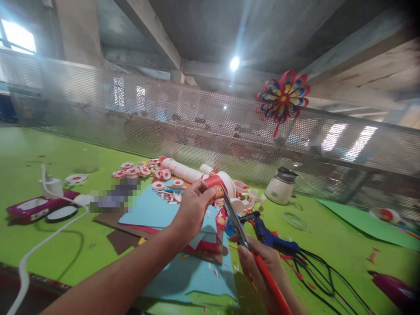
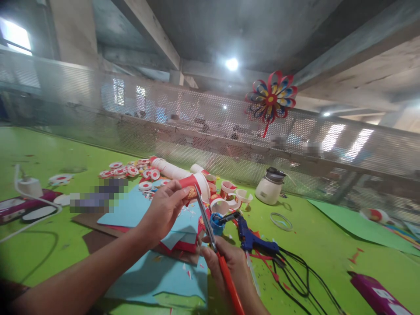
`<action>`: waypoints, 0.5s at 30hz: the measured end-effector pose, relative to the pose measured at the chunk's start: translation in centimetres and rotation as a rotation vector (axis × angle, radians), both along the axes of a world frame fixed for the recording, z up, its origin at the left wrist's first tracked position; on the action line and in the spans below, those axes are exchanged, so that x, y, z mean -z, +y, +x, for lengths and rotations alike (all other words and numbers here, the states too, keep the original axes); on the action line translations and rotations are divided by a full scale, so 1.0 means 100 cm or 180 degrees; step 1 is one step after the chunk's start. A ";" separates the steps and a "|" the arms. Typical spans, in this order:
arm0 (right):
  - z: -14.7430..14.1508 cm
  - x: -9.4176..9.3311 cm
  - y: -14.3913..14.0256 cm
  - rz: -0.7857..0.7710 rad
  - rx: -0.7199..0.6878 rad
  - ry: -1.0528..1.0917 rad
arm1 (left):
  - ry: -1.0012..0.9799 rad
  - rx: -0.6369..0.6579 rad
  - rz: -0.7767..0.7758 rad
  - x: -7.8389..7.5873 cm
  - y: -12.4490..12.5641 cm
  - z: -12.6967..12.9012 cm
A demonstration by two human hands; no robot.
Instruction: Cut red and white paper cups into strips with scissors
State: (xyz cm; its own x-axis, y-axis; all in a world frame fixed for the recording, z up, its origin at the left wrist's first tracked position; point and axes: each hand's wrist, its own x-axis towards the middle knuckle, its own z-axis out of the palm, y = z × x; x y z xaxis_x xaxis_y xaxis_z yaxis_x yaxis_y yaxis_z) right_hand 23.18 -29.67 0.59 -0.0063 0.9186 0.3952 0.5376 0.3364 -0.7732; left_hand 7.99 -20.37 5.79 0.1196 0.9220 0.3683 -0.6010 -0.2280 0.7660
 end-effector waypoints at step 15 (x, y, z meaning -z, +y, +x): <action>0.006 -0.009 -0.001 -0.0226 -0.0497 0.0017 | -0.0301 0.0137 -0.0065 -0.010 0.008 -0.010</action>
State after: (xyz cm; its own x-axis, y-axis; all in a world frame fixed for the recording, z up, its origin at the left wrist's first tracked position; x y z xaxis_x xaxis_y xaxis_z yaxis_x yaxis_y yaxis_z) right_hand 23.76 -29.80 1.53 -0.1492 0.9322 0.3297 0.4790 0.3599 -0.8007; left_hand 7.04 -19.57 6.81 0.1250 0.9241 0.3610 -0.6798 -0.1853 0.7096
